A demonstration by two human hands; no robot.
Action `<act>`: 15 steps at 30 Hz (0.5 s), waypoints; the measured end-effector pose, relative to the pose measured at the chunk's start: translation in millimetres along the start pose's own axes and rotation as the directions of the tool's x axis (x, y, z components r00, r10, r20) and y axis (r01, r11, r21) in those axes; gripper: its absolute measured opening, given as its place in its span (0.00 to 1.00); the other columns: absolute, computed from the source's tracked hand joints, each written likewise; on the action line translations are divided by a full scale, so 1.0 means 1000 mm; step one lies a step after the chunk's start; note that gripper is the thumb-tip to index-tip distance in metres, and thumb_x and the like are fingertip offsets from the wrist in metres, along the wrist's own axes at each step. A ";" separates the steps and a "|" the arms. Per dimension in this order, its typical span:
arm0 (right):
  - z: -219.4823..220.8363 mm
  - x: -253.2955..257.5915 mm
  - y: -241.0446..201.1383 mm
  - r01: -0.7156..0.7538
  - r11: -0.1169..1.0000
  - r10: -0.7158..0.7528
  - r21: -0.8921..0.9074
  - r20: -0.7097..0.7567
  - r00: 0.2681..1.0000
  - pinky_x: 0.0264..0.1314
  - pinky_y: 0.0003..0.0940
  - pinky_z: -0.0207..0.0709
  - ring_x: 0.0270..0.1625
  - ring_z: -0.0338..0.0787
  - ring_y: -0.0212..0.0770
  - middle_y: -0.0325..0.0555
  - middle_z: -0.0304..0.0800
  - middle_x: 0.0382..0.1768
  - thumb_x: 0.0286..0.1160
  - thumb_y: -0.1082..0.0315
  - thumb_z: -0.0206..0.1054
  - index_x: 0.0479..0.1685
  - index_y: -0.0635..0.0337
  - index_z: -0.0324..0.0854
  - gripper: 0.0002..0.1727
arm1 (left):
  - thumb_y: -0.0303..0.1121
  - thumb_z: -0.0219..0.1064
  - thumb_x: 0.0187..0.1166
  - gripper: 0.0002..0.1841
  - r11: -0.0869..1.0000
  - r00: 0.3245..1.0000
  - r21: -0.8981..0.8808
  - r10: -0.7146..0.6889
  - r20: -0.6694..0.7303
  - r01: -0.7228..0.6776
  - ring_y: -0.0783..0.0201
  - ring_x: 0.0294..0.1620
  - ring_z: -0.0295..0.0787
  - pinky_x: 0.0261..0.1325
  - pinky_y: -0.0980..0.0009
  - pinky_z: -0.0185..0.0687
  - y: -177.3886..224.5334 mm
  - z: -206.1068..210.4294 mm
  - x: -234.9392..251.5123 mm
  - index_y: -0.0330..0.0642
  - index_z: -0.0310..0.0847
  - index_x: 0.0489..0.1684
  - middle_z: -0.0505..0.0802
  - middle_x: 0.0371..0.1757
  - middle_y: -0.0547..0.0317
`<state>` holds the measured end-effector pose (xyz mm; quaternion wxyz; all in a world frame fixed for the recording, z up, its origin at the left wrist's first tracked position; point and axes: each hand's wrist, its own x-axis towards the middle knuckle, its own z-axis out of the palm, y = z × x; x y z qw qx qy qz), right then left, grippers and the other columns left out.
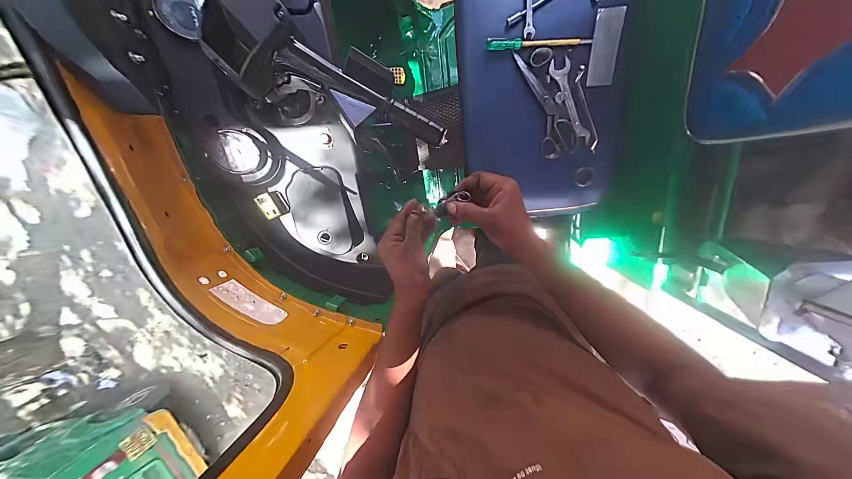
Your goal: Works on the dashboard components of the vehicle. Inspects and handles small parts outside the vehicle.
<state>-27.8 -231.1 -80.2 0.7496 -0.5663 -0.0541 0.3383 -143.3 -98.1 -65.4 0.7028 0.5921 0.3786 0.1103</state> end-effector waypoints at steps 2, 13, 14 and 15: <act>-0.005 -0.021 0.009 0.028 0.999 -0.029 -0.018 -0.081 0.996 0.41 0.42 0.96 0.36 0.97 0.46 0.55 0.95 0.39 0.67 0.80 0.76 0.49 0.73 0.83 0.13 | 0.29 0.63 0.87 0.16 1.000 0.999 0.030 -0.003 0.033 0.002 0.58 0.49 0.96 0.58 0.59 0.94 -0.010 0.001 -0.008 0.36 0.81 0.70 0.95 0.53 0.51; 0.005 -0.162 0.090 0.051 0.997 -0.023 0.053 -0.427 0.904 0.39 0.45 0.97 0.33 0.97 0.48 0.55 0.94 0.34 0.70 0.79 0.76 0.48 0.73 0.81 0.12 | 0.27 0.61 0.88 0.23 0.963 0.880 0.220 0.031 0.474 -0.152 0.58 0.61 0.92 0.64 0.62 0.92 -0.061 -0.038 -0.120 0.43 0.74 0.82 0.89 0.68 0.53; 0.007 -0.172 0.095 0.076 0.994 -0.036 0.073 -0.446 0.894 0.39 0.45 0.97 0.33 0.97 0.48 0.56 0.93 0.34 0.70 0.79 0.76 0.48 0.73 0.81 0.12 | 0.27 0.61 0.88 0.23 0.954 0.867 0.223 0.065 0.495 -0.199 0.58 0.61 0.92 0.66 0.62 0.91 -0.068 -0.040 -0.126 0.42 0.73 0.82 0.89 0.68 0.52; 0.007 -0.180 0.100 0.108 0.991 -0.059 0.079 -0.461 0.886 0.39 0.44 0.97 0.32 0.97 0.47 0.55 0.93 0.33 0.70 0.79 0.76 0.48 0.73 0.81 0.12 | 0.27 0.60 0.88 0.23 0.945 0.852 0.206 0.119 0.509 -0.255 0.56 0.61 0.93 0.66 0.60 0.92 -0.077 -0.041 -0.128 0.38 0.72 0.82 0.90 0.67 0.50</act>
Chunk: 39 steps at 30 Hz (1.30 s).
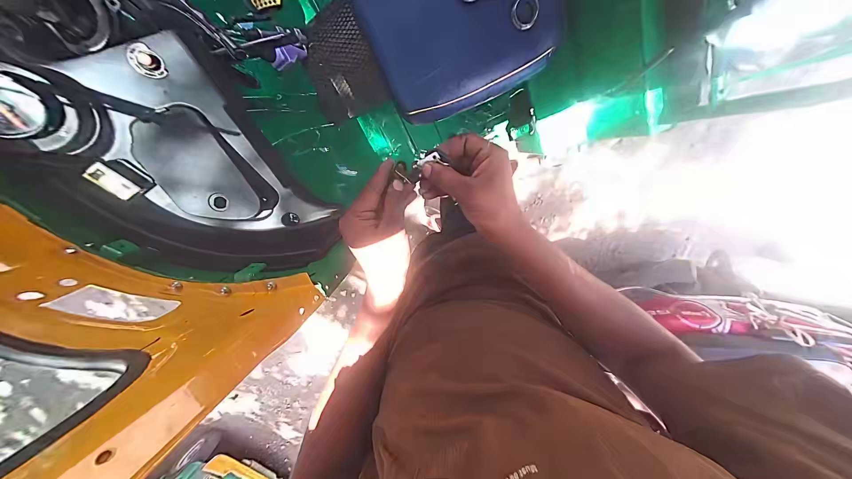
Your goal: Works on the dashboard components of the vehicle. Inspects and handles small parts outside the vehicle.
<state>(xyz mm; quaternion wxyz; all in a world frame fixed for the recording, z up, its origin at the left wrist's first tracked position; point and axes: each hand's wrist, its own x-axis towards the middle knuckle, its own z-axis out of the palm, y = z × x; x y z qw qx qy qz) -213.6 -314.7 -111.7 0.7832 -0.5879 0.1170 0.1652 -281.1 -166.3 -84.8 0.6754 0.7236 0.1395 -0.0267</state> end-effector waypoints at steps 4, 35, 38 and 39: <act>-0.020 -0.036 0.018 0.013 0.996 -0.011 0.090 -0.028 1.000 0.26 0.25 0.79 0.24 0.84 0.31 0.45 0.90 0.28 0.72 0.77 0.74 0.48 0.68 0.82 0.10 | 0.21 0.61 0.86 0.18 0.970 0.968 0.014 0.244 -0.053 -0.244 0.51 0.51 0.97 0.57 0.52 0.96 -0.028 0.012 -0.014 0.21 0.76 0.71 0.94 0.56 0.41; -0.120 -0.163 -0.107 0.512 0.754 -0.348 -0.411 0.411 0.843 0.49 0.38 0.84 0.42 0.92 0.39 0.51 0.93 0.42 0.78 0.68 0.70 0.55 0.64 0.86 0.12 | 0.28 0.71 0.77 0.11 0.931 0.927 -0.235 0.325 0.188 -0.279 0.70 0.43 0.93 0.50 0.70 0.92 0.054 0.084 -0.095 0.44 0.92 0.54 0.95 0.50 0.65; -0.147 -0.164 -0.119 0.497 0.726 -0.260 -0.475 0.480 0.838 0.47 0.41 0.83 0.41 0.91 0.40 0.50 0.92 0.39 0.81 0.65 0.69 0.56 0.63 0.82 0.13 | 0.32 0.74 0.75 0.11 0.921 0.937 -0.300 0.308 0.164 -0.250 0.70 0.39 0.93 0.47 0.70 0.92 0.053 0.114 -0.100 0.47 0.92 0.53 0.97 0.44 0.64; -0.156 -0.162 -0.121 0.489 0.742 -0.253 -0.459 0.483 0.838 0.46 0.39 0.83 0.39 0.90 0.39 0.49 0.92 0.38 0.81 0.65 0.70 0.56 0.63 0.82 0.13 | 0.34 0.76 0.74 0.12 0.916 0.938 -0.324 0.303 0.171 -0.237 0.69 0.40 0.93 0.49 0.69 0.92 0.052 0.123 -0.098 0.47 0.92 0.54 0.97 0.45 0.63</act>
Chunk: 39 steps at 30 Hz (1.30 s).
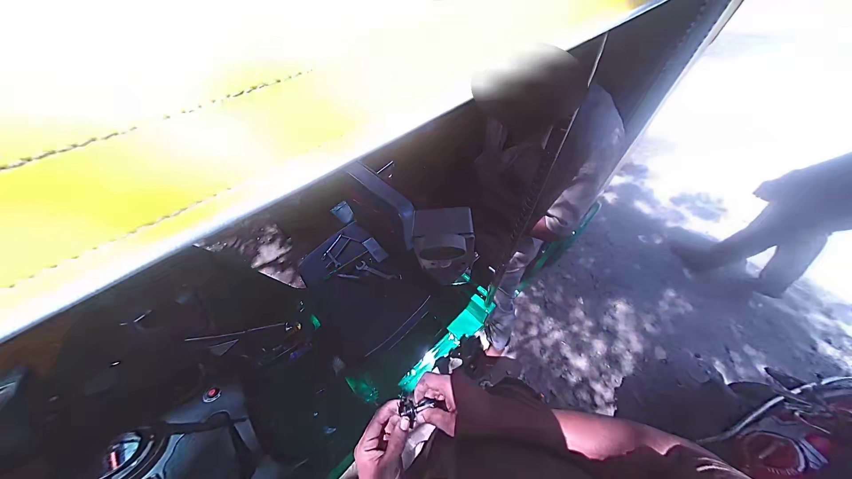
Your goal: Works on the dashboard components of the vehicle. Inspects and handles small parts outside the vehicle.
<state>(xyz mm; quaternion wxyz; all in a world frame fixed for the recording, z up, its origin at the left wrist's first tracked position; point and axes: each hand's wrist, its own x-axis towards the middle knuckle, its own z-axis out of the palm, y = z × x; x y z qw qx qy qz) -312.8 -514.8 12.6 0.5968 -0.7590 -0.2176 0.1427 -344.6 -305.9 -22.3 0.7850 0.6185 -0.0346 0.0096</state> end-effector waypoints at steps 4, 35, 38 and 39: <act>-0.024 -0.011 0.009 -0.068 0.927 0.065 0.368 0.021 0.998 0.35 0.34 0.90 0.30 0.92 0.36 0.46 0.93 0.33 0.79 0.69 0.71 0.53 0.66 0.80 0.12 | 0.40 0.79 0.71 0.17 0.999 1.000 -0.043 -0.020 -0.022 0.019 0.67 0.52 0.93 0.59 0.69 0.90 -0.001 0.032 0.000 0.46 0.93 0.57 0.95 0.57 0.58; -0.034 -0.044 -0.006 -0.119 0.938 0.083 0.325 0.123 0.989 0.41 0.37 0.93 0.36 0.95 0.37 0.43 0.93 0.36 0.77 0.66 0.73 0.52 0.65 0.81 0.13 | 0.27 0.74 0.74 0.18 0.955 0.981 -0.296 -0.080 -0.174 0.025 0.64 0.50 0.91 0.59 0.64 0.89 0.019 0.086 -0.052 0.32 0.86 0.62 0.94 0.54 0.50; -0.027 -0.042 -0.009 -0.102 0.949 0.070 0.298 0.114 0.991 0.37 0.33 0.90 0.33 0.92 0.34 0.40 0.92 0.33 0.77 0.66 0.72 0.49 0.63 0.82 0.11 | 0.28 0.73 0.75 0.16 0.934 0.935 -0.354 -0.161 -0.315 0.042 0.63 0.46 0.92 0.56 0.63 0.90 0.018 0.093 -0.057 0.30 0.86 0.58 0.94 0.48 0.49; -0.022 -0.040 -0.011 -0.094 0.952 0.061 0.290 0.122 0.991 0.36 0.32 0.89 0.32 0.91 0.33 0.39 0.92 0.32 0.77 0.67 0.72 0.49 0.62 0.82 0.10 | 0.26 0.72 0.74 0.14 0.932 0.911 -0.359 -0.184 -0.369 0.043 0.63 0.44 0.92 0.53 0.64 0.91 0.020 0.094 -0.059 0.30 0.86 0.56 0.94 0.45 0.49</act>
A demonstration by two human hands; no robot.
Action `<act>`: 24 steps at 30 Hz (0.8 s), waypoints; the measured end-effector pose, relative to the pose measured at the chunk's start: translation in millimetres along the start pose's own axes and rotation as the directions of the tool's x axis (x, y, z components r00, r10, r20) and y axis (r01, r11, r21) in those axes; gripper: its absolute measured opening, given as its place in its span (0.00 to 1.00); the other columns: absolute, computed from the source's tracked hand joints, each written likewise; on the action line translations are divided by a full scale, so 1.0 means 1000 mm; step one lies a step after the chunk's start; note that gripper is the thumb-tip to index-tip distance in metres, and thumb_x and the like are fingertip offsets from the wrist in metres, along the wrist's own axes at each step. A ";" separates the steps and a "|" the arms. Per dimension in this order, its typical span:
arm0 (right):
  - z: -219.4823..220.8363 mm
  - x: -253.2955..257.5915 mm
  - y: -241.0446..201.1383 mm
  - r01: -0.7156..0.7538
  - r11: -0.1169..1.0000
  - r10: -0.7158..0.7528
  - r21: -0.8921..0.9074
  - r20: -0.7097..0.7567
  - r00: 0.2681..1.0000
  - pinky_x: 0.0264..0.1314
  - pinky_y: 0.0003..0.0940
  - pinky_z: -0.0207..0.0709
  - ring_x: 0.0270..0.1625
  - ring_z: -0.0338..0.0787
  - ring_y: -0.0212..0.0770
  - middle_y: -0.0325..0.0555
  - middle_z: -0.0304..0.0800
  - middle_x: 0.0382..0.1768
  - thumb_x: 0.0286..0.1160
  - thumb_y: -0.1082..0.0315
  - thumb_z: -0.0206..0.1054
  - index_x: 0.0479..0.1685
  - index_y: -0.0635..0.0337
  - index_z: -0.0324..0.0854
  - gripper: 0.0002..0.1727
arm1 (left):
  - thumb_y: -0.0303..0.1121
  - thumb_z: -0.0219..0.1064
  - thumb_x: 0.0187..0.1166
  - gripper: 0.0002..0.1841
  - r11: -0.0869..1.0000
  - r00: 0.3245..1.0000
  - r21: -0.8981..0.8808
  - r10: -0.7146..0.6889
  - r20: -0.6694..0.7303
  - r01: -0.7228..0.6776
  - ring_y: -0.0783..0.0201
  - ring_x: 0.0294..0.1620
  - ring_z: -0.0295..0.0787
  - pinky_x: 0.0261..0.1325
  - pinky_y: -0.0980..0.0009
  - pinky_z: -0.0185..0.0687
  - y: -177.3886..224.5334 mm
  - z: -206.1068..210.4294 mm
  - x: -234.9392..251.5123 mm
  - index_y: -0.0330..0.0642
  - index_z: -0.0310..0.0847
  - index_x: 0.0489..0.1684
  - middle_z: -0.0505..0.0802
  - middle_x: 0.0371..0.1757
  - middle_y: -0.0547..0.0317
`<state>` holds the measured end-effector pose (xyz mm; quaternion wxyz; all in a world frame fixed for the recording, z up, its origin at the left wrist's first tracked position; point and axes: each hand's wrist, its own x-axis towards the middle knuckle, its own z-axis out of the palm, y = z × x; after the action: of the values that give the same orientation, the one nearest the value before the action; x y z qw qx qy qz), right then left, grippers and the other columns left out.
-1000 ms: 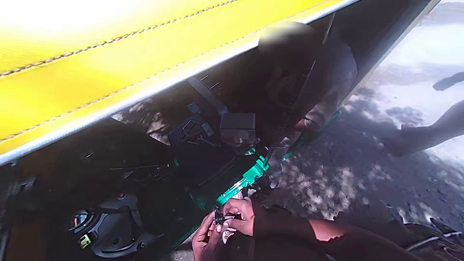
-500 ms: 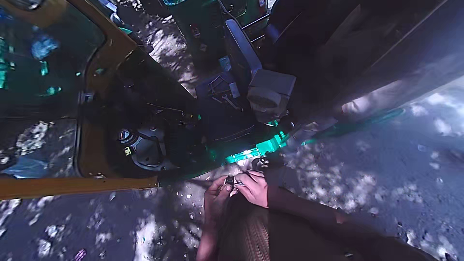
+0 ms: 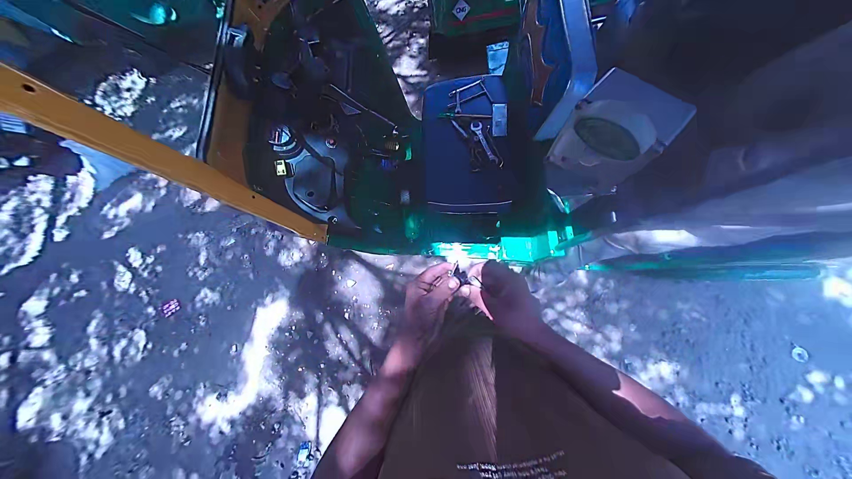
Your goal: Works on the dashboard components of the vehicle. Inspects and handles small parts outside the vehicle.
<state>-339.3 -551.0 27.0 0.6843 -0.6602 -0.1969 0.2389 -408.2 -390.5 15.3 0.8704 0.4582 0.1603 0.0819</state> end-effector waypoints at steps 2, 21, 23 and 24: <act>0.014 0.006 -0.004 0.009 0.999 -0.011 0.051 0.054 0.998 0.37 0.33 0.90 0.33 0.93 0.34 0.40 0.93 0.33 0.77 0.71 0.70 0.49 0.64 0.81 0.08 | 0.26 0.73 0.74 0.14 0.999 0.999 -0.009 0.031 -0.039 -0.031 0.63 0.42 0.92 0.50 0.65 0.91 0.008 -0.007 -0.005 0.30 0.88 0.54 0.94 0.44 0.49; 0.350 0.104 0.026 0.820 0.383 -0.614 -0.425 0.547 0.570 0.56 0.34 0.88 0.49 0.95 0.41 0.48 0.96 0.43 0.83 0.60 0.62 0.48 0.58 0.87 0.13 | 0.35 0.80 0.69 0.16 0.881 0.793 0.121 0.465 -0.393 -0.457 0.68 0.45 0.92 0.53 0.70 0.90 0.150 -0.297 -0.099 0.33 0.91 0.49 0.96 0.46 0.56; 0.407 0.107 0.032 0.867 0.342 -0.634 -0.362 0.593 0.497 0.57 0.37 0.88 0.50 0.95 0.43 0.50 0.96 0.43 0.83 0.61 0.62 0.49 0.58 0.88 0.12 | 0.32 0.82 0.65 0.15 0.859 0.712 0.128 0.486 -0.506 -0.495 0.68 0.44 0.92 0.52 0.71 0.90 0.170 -0.334 -0.126 0.33 0.91 0.46 0.96 0.44 0.56; 0.438 0.110 0.033 0.888 0.340 -0.656 -0.311 0.598 0.461 0.58 0.37 0.88 0.51 0.95 0.43 0.49 0.97 0.43 0.83 0.62 0.62 0.47 0.58 0.89 0.12 | 0.32 0.83 0.63 0.16 0.840 0.660 0.149 0.508 -0.553 -0.521 0.69 0.44 0.93 0.52 0.71 0.90 0.182 -0.353 -0.138 0.34 0.91 0.45 0.96 0.44 0.56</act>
<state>-508.7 -131.4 11.6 0.4203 -0.5972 -0.6786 -0.0782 -661.7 -55.6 6.8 0.7268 0.4285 0.2770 0.4598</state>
